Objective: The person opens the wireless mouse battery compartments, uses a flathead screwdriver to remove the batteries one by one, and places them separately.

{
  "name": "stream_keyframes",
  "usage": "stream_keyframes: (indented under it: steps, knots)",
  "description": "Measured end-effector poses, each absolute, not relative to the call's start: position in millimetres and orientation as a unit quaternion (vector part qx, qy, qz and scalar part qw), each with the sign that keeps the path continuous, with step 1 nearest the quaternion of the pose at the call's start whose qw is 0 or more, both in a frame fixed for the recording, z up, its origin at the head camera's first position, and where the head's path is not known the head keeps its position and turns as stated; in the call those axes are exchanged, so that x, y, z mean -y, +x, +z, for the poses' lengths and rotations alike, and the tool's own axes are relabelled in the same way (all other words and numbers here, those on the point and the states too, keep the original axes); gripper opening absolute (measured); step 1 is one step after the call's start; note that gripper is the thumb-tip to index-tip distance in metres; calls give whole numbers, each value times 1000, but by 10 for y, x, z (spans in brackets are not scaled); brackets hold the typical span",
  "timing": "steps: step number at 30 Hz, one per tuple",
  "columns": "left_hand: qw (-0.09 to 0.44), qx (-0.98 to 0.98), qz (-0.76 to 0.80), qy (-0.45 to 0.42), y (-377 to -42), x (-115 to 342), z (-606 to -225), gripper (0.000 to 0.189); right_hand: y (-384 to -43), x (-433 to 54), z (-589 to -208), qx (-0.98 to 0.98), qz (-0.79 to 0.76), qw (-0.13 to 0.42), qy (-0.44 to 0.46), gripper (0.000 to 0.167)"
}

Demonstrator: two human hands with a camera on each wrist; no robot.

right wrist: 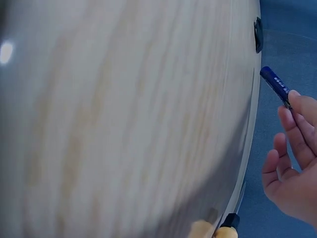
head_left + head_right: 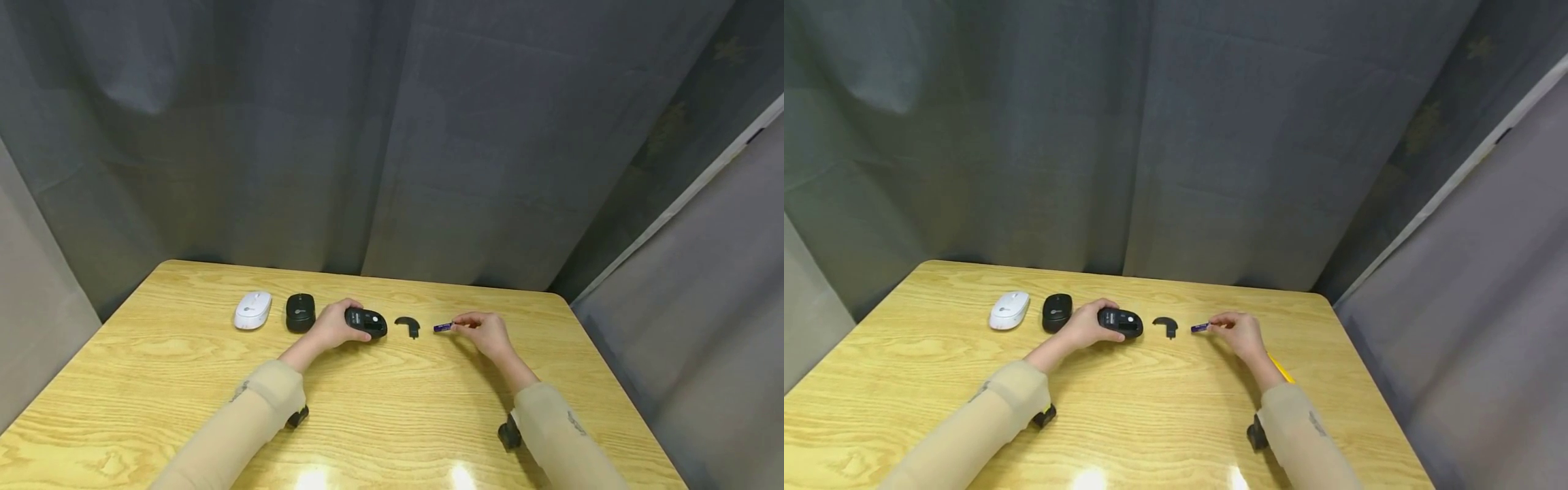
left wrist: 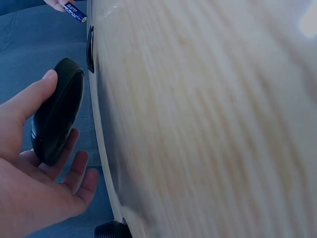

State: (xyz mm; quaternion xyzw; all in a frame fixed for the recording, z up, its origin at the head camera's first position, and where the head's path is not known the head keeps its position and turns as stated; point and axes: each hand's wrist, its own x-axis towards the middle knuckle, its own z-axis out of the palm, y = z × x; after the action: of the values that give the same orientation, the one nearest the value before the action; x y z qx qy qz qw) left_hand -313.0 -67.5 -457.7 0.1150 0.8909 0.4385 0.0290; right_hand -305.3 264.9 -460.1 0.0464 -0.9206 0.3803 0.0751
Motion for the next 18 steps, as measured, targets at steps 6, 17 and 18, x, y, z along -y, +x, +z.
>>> stream_keyframes:
  steps: [6, 17, 18]
  knots:
    - [41, -893, 434, 109, -3115, 644, -4562, 66, -3095, -2664, -4614, 930, 358, 68, 51, 15]
    - [59, -901, 415, 113, -3208, 635, -4586, 65, -3184, -2736, -4624, 945, 314, 59, 75, 15]
    - [61, -902, 412, 113, -3221, 637, -4585, 66, -3192, -2743, -4619, 947, 307, 58, 78, 15]
